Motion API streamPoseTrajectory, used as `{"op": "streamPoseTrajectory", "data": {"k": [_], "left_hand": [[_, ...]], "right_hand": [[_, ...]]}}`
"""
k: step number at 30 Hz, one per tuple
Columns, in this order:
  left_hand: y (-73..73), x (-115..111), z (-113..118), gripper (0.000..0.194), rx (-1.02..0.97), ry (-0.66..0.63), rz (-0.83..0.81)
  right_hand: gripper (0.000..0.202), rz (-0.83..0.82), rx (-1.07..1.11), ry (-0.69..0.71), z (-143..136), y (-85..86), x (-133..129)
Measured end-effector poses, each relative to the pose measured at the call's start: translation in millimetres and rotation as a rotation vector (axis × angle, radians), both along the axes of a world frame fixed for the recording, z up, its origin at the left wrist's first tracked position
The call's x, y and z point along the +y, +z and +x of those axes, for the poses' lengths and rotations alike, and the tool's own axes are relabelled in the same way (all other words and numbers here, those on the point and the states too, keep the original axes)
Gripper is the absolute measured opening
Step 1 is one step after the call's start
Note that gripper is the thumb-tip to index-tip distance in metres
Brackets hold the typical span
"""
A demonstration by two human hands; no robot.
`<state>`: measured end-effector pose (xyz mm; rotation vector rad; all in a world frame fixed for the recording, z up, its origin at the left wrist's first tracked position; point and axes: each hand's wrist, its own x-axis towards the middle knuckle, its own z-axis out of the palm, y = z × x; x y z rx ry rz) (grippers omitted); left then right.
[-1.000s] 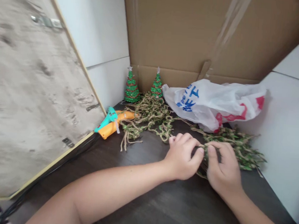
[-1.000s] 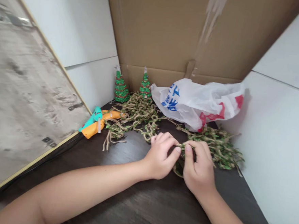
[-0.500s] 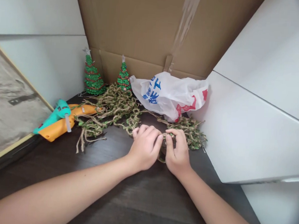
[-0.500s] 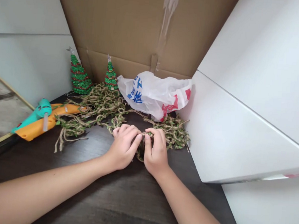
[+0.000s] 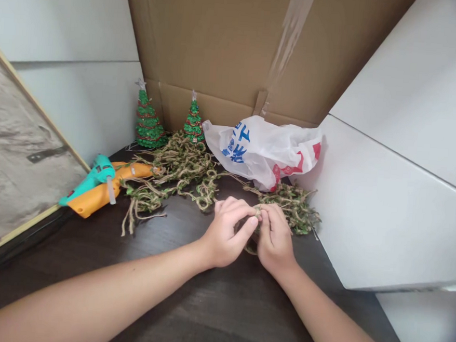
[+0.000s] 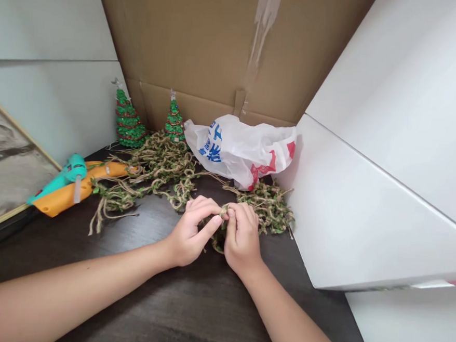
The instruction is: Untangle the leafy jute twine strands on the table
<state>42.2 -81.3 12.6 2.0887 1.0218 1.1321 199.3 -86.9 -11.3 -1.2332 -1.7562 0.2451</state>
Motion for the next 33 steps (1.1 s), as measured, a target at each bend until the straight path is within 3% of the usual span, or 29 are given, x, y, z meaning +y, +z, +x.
{"op": "streamPoseTrajectory", "data": {"k": [6, 14, 25, 33], "left_hand": [[-3.3, -1.7, 0.2, 0.025, -0.077, 0.030, 0.004], [-2.5, -3.8, 0.8, 0.024, 0.017, 0.139, -0.031], [-2.4, -1.2, 2.3, 0.016, 0.002, 0.189, -0.074], [-3.3, 0.5, 2.0, 0.021, 0.075, 0.216, -0.101]], "right_hand": [[0.022, 0.006, -0.059, 0.020, 0.2, -1.6, -1.9], [0.018, 0.051, -0.281, 0.021, 0.0, -6.5, -4.4], [0.014, 0.115, -0.287, -0.017, -0.3, -5.0, -6.0], [0.016, 0.120, -0.289, -0.042, -1.9, -3.4, -5.8]]}}
